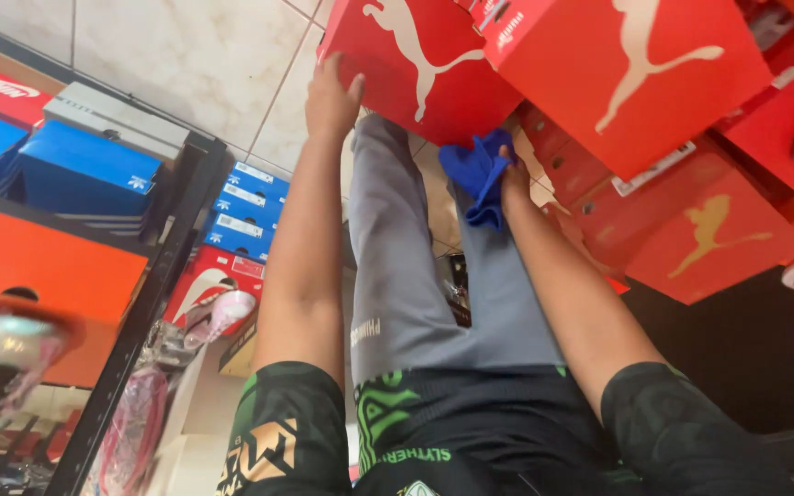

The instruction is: The recorder is cleaning and organizing various shoe boxes using a blue cloth.

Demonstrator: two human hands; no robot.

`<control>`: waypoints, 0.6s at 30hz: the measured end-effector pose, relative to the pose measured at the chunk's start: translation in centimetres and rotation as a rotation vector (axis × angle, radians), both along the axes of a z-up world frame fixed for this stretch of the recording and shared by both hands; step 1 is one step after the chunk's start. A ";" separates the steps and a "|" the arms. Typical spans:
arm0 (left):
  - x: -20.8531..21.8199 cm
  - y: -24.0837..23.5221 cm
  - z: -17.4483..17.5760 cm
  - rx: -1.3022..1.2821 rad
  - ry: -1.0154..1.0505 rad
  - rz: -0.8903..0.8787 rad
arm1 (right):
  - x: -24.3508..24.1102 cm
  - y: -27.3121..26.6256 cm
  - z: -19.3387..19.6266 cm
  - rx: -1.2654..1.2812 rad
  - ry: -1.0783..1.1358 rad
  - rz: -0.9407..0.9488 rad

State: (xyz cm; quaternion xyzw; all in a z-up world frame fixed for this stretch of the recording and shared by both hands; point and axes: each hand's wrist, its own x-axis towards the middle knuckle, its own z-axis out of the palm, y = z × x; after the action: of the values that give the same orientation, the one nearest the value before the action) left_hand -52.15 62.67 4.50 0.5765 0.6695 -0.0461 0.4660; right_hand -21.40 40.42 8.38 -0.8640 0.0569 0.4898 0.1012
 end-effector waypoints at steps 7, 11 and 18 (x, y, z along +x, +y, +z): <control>1.4 5.2 -6.3 0.076 0.016 0.071 | 0.6 1.1 -9.2 0.138 0.019 0.057; 3.1 8.2 -3.3 -0.111 -0.142 0.096 | 2.1 1.8 -12.9 0.042 0.060 0.122; 0.9 6.0 -7.5 -0.094 -0.147 0.098 | 1.3 1.1 -13.1 0.038 0.391 -0.893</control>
State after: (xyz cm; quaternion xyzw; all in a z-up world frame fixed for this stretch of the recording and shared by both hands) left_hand -51.21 68.67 -2.96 0.5224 0.6579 -0.0123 0.5423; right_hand -20.15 41.54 -4.68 -0.6451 0.4309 0.5525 0.3048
